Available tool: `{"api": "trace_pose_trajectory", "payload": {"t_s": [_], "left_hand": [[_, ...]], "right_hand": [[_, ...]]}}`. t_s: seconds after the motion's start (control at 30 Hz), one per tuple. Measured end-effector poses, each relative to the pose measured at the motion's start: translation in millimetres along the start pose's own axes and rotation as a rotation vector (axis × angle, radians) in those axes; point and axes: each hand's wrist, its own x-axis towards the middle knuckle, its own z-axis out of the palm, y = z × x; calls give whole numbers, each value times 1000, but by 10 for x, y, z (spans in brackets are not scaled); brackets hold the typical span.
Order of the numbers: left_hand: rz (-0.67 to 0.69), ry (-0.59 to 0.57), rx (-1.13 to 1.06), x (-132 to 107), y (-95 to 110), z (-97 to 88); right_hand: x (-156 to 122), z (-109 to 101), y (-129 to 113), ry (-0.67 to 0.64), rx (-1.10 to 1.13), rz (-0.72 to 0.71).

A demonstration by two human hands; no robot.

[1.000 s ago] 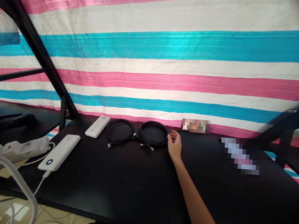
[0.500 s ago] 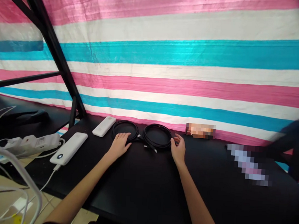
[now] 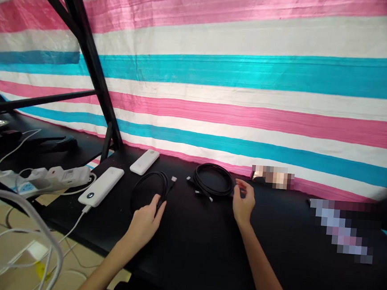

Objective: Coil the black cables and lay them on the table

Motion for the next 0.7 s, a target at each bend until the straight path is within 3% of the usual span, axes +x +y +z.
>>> {"api": "trace_pose_trajectory", "payload": {"t_s": [0.13,0.2,0.3,0.37,0.53,0.6,0.7], "left_hand": [[14,114,-755,-199,260,-157],[-24,74,-1008,-257,373,-189],[-110,-75,-1249,-275,486,-159],[-161,-187,-1385,-234,525,-110],[-104,-596,-1701,-17,517,-37],[-49,-783,-1780,63,490,-47],[60,-1132,-1797,160,456,-72]], "right_hand": [[-171,-2,-381,-58,66,-129],[-282,43,-521,-215,141,-119],[-418,123,-646,-493,331,9],[-464,150,-690,-585,479,101],[-475,121,-736,-590,656,200],[-473,100,-752,-619,609,173],[-476,71,-814,-595,434,-8]]}}
